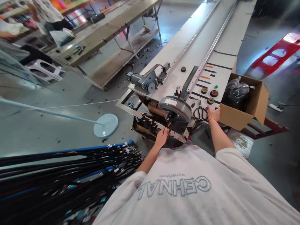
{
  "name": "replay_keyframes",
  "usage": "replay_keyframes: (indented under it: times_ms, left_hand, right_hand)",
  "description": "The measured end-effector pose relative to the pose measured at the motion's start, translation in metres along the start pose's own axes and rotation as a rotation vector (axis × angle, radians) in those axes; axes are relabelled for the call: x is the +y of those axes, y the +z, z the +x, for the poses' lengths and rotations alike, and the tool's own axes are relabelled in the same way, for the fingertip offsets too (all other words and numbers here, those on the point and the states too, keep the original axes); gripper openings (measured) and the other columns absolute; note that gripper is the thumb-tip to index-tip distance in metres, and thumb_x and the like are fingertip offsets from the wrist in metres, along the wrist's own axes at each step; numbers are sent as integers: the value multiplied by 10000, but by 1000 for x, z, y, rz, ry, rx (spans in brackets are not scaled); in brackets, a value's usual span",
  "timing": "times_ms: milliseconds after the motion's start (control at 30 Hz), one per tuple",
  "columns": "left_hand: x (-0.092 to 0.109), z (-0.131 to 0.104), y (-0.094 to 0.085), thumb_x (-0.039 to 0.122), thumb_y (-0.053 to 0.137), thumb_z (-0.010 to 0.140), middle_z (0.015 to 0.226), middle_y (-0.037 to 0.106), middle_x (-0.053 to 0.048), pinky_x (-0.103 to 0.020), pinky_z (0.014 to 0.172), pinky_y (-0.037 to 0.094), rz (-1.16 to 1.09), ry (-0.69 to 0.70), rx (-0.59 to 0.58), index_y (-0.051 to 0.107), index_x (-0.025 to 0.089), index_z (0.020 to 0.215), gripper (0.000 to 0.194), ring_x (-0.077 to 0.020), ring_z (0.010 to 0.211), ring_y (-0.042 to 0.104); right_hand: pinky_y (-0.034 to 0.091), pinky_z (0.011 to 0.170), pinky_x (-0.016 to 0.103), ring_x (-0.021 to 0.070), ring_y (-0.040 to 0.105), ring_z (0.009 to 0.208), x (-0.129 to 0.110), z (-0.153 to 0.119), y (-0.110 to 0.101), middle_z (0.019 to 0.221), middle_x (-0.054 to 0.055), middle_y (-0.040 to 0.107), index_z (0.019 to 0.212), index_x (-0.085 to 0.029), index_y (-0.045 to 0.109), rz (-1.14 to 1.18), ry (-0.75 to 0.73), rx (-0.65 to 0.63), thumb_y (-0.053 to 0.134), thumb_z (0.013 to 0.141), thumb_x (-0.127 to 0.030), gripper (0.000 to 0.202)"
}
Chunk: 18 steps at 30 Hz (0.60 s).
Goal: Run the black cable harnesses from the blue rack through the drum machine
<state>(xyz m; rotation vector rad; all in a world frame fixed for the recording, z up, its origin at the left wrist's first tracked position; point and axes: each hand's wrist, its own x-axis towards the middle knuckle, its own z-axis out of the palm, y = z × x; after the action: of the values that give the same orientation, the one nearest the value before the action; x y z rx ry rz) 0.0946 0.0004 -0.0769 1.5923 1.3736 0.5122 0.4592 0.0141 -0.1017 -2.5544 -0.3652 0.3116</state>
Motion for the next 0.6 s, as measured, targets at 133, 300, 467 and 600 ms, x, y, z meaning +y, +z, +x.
replay_keyframes:
  times_ms: [133, 300, 467, 600]
  left_hand:
    - [3, 1, -4, 460, 335, 957, 563, 478, 16, -256, 596, 362, 41, 24, 13, 478, 199, 665, 417, -140, 595, 494]
    - [1, -1, -3, 429, 313, 963, 578, 474, 19, -257, 594, 357, -2, 12, 16, 471, 200, 680, 396, -138, 579, 484]
    - [1, -3, -3, 412, 350, 956, 628, 536, -1, -260, 640, 379, 41, 53, 25, 499, 197, 703, 365, -148, 636, 527]
    - [0, 0, -3, 413, 360, 948, 629, 546, -7, -267, 639, 383, 59, 61, 34, 509, 194, 705, 360, -150, 629, 525]
  right_hand:
    - [430, 975, 546, 402, 565, 1178, 0, 2, 2, 1307, 254, 544, 1412, -106, 368, 8, 4, 19, 517, 840, -676, 821]
    - [431, 981, 543, 401, 556, 1193, 1, 4, 2, 1305, 255, 549, 1406, -89, 377, 2, 3, 11, 556, 833, -647, 819]
    - [427, 995, 538, 392, 550, 1205, 0, 3, 1, 1311, 258, 547, 1414, -84, 384, -1, 0, 21, 558, 836, -634, 817]
    - [429, 994, 539, 390, 556, 1197, -1, 3, 0, 1303, 250, 551, 1398, -96, 403, 12, 10, 31, 520, 850, -642, 782]
